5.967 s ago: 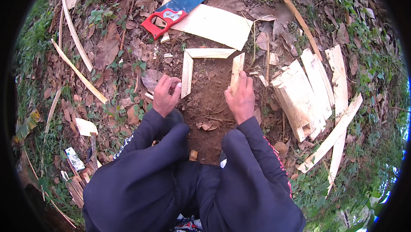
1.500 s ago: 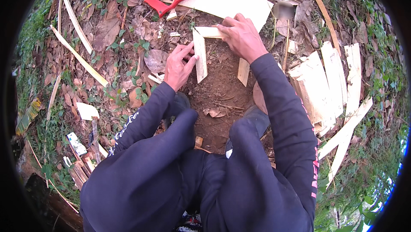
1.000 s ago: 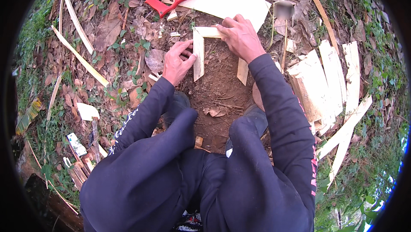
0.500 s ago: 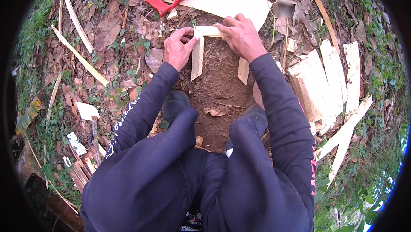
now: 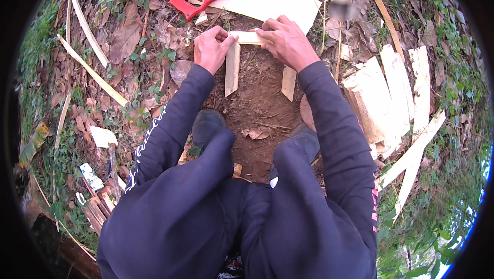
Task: The person uses a hand saw to cut a piece of wood into smaller pieces. They then arrange the cut pieces on the ground to form a square shape.
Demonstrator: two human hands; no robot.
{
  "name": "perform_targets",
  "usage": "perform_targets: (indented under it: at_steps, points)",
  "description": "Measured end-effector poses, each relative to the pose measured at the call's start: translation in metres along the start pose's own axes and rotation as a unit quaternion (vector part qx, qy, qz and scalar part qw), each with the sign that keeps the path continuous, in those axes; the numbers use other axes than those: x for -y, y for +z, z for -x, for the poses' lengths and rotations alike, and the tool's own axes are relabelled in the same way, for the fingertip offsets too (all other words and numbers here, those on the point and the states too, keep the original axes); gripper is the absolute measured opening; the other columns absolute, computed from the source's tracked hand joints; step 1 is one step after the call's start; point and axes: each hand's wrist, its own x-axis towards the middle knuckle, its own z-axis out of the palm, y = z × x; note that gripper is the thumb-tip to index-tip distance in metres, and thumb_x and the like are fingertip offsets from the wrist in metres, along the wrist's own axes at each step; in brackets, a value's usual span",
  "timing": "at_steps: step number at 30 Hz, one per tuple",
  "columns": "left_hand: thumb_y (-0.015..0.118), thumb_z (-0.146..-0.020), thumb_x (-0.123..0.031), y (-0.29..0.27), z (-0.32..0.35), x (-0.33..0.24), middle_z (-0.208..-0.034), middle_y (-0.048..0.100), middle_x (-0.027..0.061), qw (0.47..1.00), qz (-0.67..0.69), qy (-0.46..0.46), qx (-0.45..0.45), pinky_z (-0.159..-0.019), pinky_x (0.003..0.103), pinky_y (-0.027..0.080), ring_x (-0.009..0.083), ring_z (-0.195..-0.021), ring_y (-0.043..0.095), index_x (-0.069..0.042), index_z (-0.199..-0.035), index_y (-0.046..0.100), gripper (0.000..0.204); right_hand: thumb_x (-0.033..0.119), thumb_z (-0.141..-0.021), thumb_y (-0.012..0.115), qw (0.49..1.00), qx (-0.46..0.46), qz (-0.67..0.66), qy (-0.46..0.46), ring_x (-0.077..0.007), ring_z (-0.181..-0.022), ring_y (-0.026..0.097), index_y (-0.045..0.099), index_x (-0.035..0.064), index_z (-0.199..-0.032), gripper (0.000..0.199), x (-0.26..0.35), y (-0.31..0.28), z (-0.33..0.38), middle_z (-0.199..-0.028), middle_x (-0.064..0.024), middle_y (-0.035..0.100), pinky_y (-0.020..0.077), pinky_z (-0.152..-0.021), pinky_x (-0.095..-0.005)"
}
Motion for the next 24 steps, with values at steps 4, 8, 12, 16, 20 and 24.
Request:
perform_targets:
  at_steps: [4,8,12,16,20,24]
  points:
    - [0.079,-0.083,-0.029,-0.002,-0.001,0.002,-0.074,0.07,0.0119,0.999,-0.041,0.032,-0.002,-0.067,0.035,0.056,0.0215,-0.068,0.069,0.001,-0.086,0.069,0.031,0.013,-0.094,0.066,0.961,-0.187,-0.125,0.163,-0.0213,-0.091,0.064,0.07,0.0048,-0.117,0.025,0.005,-0.04,0.025,-0.106,-0.0095,0.066,0.0541,-0.083,-0.0363]
    - [0.08,-0.082,-0.024,-0.001,-0.002,0.005,-0.072,0.069,0.0102,1.0,-0.018,0.017,0.007,-0.063,0.033,0.055,0.0183,-0.062,0.067,0.001,-0.084,0.067,0.028,0.004,-0.092,0.062,0.937,-0.189,-0.139,0.26,-0.0196,-0.079,0.066,0.068,0.0001,-0.112,0.021,0.022,-0.044,0.082,-0.094,-0.0112,0.067,0.0551,-0.075,-0.0329]
    - [0.078,-0.083,-0.023,0.003,-0.004,0.01,-0.071,0.069,0.0098,0.999,-0.017,0.03,0.008,-0.058,0.031,0.054,0.0161,-0.056,0.066,0.002,-0.083,0.066,0.028,0.005,-0.091,0.066,0.911,-0.177,-0.188,0.322,-0.0204,-0.079,0.067,0.066,-0.0005,-0.121,0.031,0.029,-0.014,0.094,-0.096,-0.0128,0.066,0.056,-0.073,-0.0326]
    - [0.08,-0.079,-0.02,0.001,-0.003,0.006,-0.076,0.067,0.0172,1.0,0.023,-0.007,0.02,-0.07,0.043,0.053,0.0331,-0.073,0.066,0.0,-0.078,0.063,0.026,0.007,-0.09,0.068,0.908,-0.168,-0.202,0.327,-0.021,-0.081,0.067,0.065,-0.0019,-0.125,0.036,0.037,-0.002,0.073,-0.103,-0.0139,0.065,0.0566,-0.075,-0.0334]
    - [0.079,-0.081,-0.02,0.0,-0.004,0.007,-0.073,0.066,0.0139,1.0,0.012,0.018,0.022,-0.066,0.04,0.052,0.0273,-0.068,0.065,0.0,-0.079,0.063,0.025,0.006,-0.088,0.068,0.916,-0.169,-0.175,0.319,-0.0221,-0.084,0.068,0.065,-0.0024,-0.125,0.038,0.035,0.005,0.067,-0.113,-0.0143,0.062,0.0566,-0.078,-0.0338]
    - [0.078,-0.084,-0.02,0.002,-0.007,0.011,-0.067,0.065,0.007,0.998,-0.022,0.055,0.014,-0.056,0.031,0.051,0.0143,-0.056,0.064,0.0,-0.08,0.063,0.025,0.005,-0.088,0.068,0.916,-0.189,-0.172,0.308,-0.0231,-0.088,0.067,0.064,-0.0023,-0.126,0.039,0.033,0.011,0.068,-0.114,-0.0145,0.061,0.0565,-0.08,-0.0339]
